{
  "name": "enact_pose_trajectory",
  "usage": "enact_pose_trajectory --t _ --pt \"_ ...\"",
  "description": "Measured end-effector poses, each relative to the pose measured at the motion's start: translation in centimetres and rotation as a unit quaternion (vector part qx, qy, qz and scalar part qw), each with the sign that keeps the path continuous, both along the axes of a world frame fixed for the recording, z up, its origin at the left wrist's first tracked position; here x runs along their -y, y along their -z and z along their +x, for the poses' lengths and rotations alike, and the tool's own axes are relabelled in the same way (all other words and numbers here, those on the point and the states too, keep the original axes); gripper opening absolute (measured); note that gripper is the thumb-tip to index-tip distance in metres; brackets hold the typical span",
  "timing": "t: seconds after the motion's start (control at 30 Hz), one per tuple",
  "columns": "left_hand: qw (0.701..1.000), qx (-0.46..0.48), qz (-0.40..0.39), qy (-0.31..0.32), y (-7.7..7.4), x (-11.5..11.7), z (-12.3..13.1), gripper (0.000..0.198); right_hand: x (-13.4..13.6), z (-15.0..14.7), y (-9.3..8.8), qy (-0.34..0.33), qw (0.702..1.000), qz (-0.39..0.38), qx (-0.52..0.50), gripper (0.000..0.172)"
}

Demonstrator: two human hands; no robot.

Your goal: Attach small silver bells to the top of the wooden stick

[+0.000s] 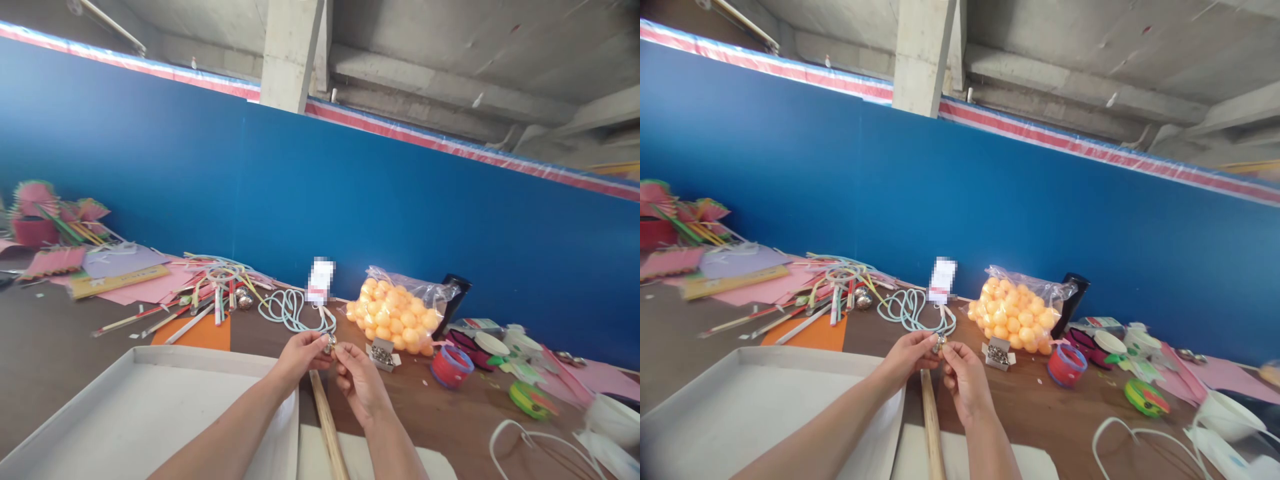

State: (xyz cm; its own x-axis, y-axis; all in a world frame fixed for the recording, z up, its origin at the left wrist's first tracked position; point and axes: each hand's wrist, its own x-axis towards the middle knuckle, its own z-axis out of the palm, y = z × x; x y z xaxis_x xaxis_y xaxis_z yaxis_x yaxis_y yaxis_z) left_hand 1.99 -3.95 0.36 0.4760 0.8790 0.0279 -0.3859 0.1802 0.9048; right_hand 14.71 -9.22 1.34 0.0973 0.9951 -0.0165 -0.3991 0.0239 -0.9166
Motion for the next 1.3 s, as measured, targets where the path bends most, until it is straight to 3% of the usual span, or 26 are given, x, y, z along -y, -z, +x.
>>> enact_pose_trajectory --t 0.5,0.87,1.17,1.3 --pt "1.0 -0.015 0.002 -0.012 -0.5 0.3 -0.2 0.037 -0.3 -0.2 0.4 0.024 0.999 0.013 0.038 0.019" --pt "1.0 -0.021 0.01 -0.021 -0.4 0.3 -0.1 0.036 -0.7 -0.5 1.0 0.058 0.993 0.016 0.098 0.029" --pt "0.999 0.006 0.033 -0.015 -0.1 0.4 0.0 0.032 -0.8 -0.6 1.0 0.049 0.997 0.002 0.063 0.029" --pt "0.998 0.057 0.001 0.002 -0.3 0.3 -0.2 0.031 -0.3 -0.8 0.1 0.057 0.997 0.025 0.036 0.026"
